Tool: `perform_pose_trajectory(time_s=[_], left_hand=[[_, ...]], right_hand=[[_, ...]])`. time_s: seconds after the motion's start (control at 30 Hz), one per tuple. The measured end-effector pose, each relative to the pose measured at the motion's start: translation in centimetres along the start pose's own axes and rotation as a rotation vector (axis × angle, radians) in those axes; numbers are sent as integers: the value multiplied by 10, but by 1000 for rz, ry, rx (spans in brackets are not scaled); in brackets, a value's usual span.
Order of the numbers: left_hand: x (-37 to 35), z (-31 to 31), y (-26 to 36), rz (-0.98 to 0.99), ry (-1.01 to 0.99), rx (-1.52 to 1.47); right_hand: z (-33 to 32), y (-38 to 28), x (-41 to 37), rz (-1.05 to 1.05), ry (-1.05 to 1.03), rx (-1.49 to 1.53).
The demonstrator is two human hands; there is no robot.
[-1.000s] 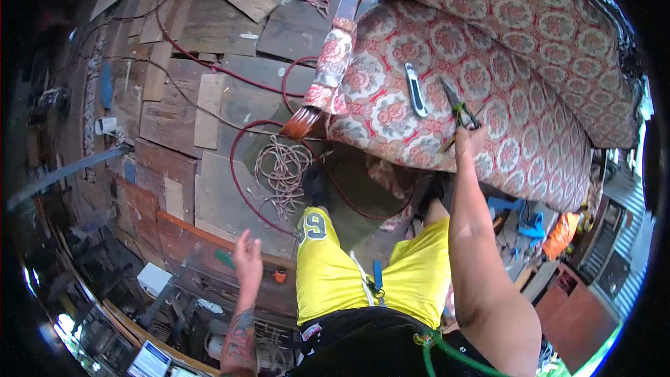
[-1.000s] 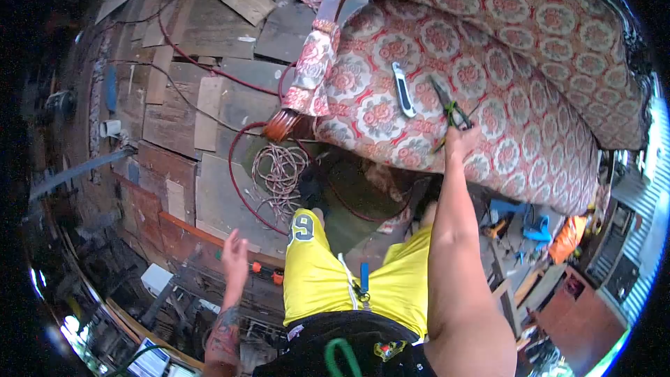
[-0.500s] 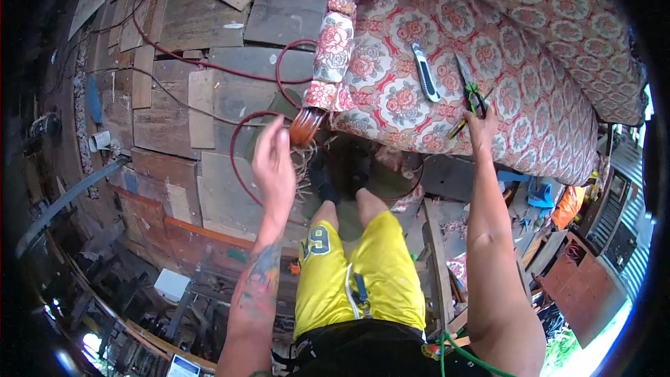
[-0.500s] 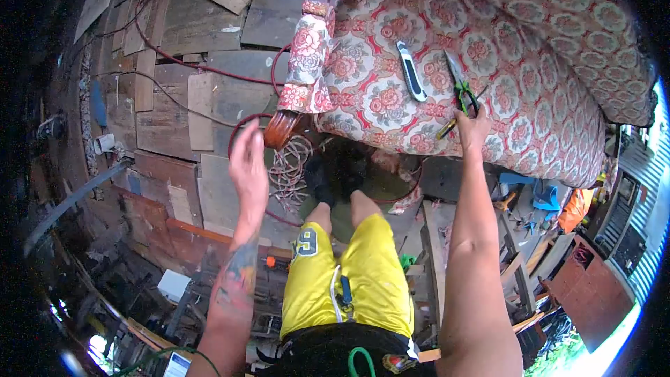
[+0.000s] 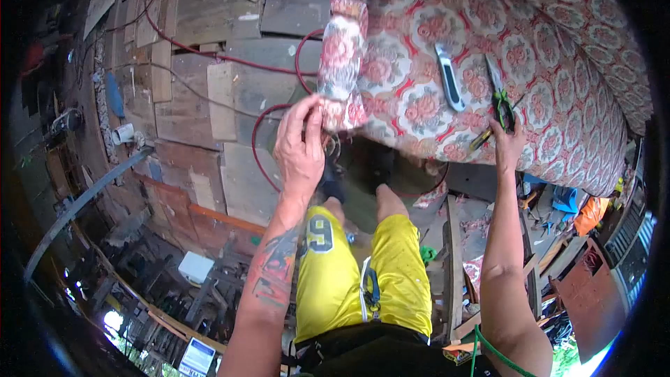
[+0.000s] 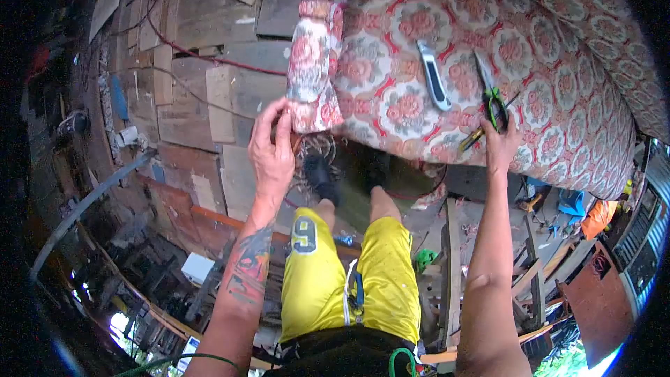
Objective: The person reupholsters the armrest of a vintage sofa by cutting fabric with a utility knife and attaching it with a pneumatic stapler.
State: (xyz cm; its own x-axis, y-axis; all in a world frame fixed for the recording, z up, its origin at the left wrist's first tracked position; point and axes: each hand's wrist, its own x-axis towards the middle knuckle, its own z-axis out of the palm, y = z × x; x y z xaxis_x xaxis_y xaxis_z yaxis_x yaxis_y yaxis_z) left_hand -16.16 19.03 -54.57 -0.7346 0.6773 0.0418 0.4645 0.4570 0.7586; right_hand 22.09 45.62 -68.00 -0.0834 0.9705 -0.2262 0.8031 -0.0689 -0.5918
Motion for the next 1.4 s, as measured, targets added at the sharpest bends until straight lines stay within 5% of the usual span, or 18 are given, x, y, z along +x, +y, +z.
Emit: perform_pose_trajectory(time_s=[0.43, 0.53, 0.7, 0.87, 0.93, 0.97, 1.03, 1.4], left_hand=[[2, -3, 0, -23, -68, 49], [4, -11, -5, 21, -88, 1], [41, -16, -32, -585, -262, -737], [126, 6, -56, -291, -346, -632], [142, 19, -62, 100, -358, -410], [145, 21, -60, 105, -370, -419], [149, 26, -50, -180, -493, -686], [137, 43, -55, -77, -423, -800]], right_hand=[[2, -26, -6, 145, -10, 293], [5, -46, -19, 79, 53, -29], [19, -35, -14, 72, 147, -431], [38, -54, -15, 258, 172, -642], [44, -84, -24, 230, 232, -740], [48, -80, -25, 242, 240, -745], [57, -65, -26, -10, 291, -778], [54, -60, -29, 53, 228, -636]])
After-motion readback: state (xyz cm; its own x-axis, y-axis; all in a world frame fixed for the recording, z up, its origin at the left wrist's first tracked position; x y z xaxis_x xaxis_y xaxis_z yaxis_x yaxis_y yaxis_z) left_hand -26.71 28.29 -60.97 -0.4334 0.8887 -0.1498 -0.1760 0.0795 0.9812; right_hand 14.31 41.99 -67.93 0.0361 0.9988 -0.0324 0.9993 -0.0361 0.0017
